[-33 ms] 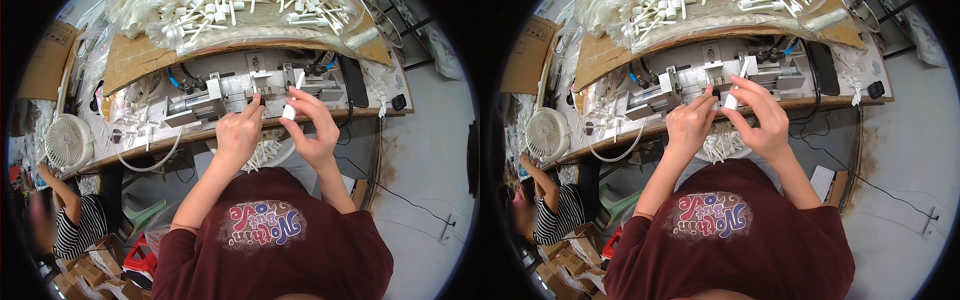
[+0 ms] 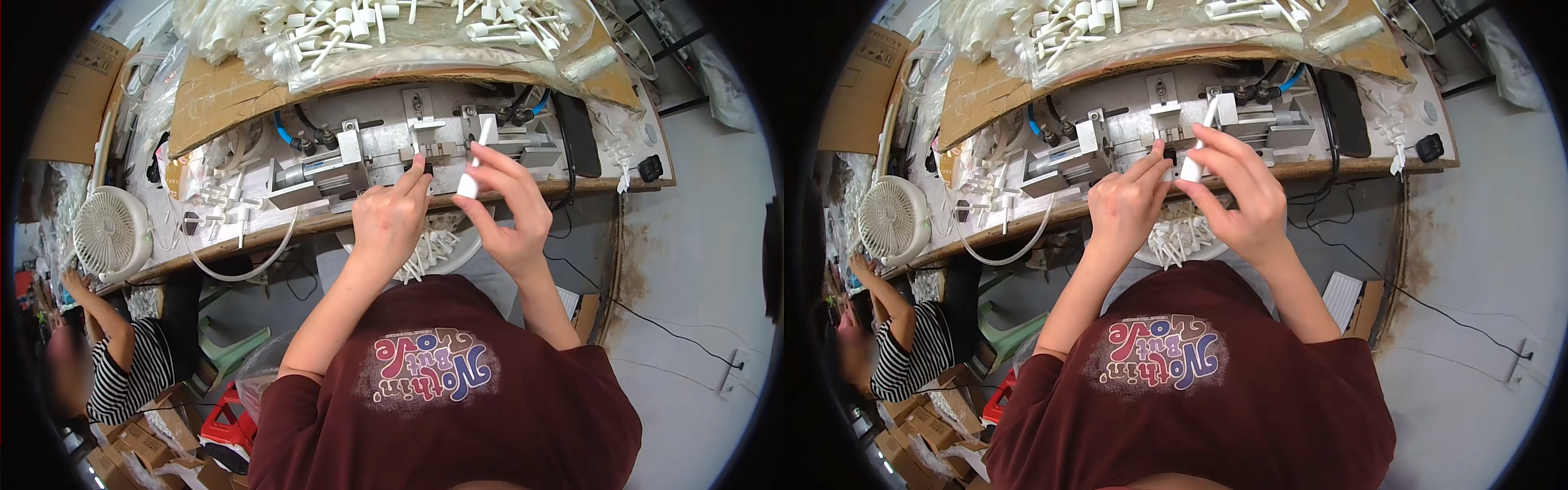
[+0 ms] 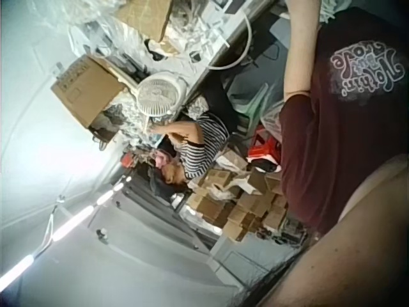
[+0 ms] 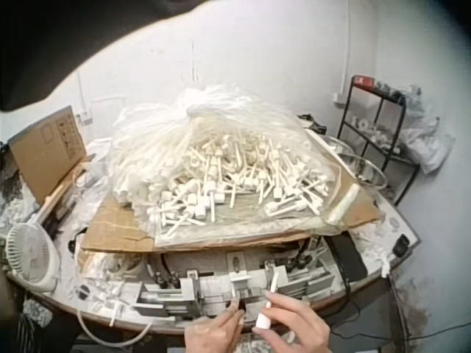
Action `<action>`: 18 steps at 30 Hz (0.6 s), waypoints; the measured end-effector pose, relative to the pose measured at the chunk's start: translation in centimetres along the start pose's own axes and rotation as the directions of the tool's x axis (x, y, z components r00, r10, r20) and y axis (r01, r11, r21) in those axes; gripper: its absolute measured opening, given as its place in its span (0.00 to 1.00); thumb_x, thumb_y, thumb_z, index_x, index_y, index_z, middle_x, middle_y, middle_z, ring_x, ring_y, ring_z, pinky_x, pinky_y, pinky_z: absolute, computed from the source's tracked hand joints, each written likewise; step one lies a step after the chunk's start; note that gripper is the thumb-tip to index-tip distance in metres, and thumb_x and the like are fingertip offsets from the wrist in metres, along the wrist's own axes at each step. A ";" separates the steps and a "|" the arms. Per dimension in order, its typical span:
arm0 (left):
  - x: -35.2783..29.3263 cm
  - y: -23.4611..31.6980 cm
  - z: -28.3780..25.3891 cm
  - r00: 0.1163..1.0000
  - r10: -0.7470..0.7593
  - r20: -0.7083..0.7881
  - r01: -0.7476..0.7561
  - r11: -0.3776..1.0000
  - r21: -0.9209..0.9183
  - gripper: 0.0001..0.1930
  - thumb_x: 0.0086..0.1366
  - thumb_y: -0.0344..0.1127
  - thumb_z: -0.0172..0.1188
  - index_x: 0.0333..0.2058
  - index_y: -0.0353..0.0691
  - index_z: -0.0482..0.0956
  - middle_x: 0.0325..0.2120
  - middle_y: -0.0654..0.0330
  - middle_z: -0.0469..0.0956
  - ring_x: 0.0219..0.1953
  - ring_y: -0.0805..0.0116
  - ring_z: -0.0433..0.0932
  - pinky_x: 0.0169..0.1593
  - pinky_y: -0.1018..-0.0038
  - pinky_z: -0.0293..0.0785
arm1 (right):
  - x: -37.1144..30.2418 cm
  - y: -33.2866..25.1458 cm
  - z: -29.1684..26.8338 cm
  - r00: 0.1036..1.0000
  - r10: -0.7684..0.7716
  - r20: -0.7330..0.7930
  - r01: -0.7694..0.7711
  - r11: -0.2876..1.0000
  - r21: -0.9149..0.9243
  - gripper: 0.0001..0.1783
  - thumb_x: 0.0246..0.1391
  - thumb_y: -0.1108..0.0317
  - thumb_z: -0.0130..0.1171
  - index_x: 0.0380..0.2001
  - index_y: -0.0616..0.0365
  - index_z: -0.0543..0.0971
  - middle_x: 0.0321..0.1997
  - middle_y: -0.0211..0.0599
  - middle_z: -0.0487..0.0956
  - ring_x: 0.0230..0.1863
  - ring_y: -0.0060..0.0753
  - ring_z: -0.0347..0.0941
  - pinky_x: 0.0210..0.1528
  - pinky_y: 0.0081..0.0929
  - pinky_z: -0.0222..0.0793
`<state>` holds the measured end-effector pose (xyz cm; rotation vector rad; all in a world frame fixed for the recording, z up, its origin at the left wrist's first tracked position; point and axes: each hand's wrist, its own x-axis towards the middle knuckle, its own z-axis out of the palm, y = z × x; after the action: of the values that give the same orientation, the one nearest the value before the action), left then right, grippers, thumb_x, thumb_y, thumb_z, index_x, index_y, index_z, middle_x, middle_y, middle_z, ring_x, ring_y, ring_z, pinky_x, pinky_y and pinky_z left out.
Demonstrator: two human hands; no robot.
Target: Manually assembling and pressing small white plastic components using a workbench machine.
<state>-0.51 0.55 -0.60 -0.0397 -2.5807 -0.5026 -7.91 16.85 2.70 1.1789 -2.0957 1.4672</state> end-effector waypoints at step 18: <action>-3.3 1.1 -3.9 0.933 -0.007 0.360 0.160 0.903 -0.398 0.18 0.53 0.41 0.72 0.42 0.45 0.84 0.32 0.62 0.83 0.22 0.65 0.79 0.27 0.71 0.74 | -1.1 2.2 2.5 0.921 -0.085 0.380 0.209 0.931 -0.298 0.14 0.44 0.69 0.68 0.37 0.57 0.81 0.54 0.35 0.81 0.23 0.31 0.78 0.28 0.26 0.74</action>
<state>4.33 0.43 1.30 -0.1811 -2.7692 -1.1791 -8.48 15.35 -0.44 1.5159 -2.3064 0.8254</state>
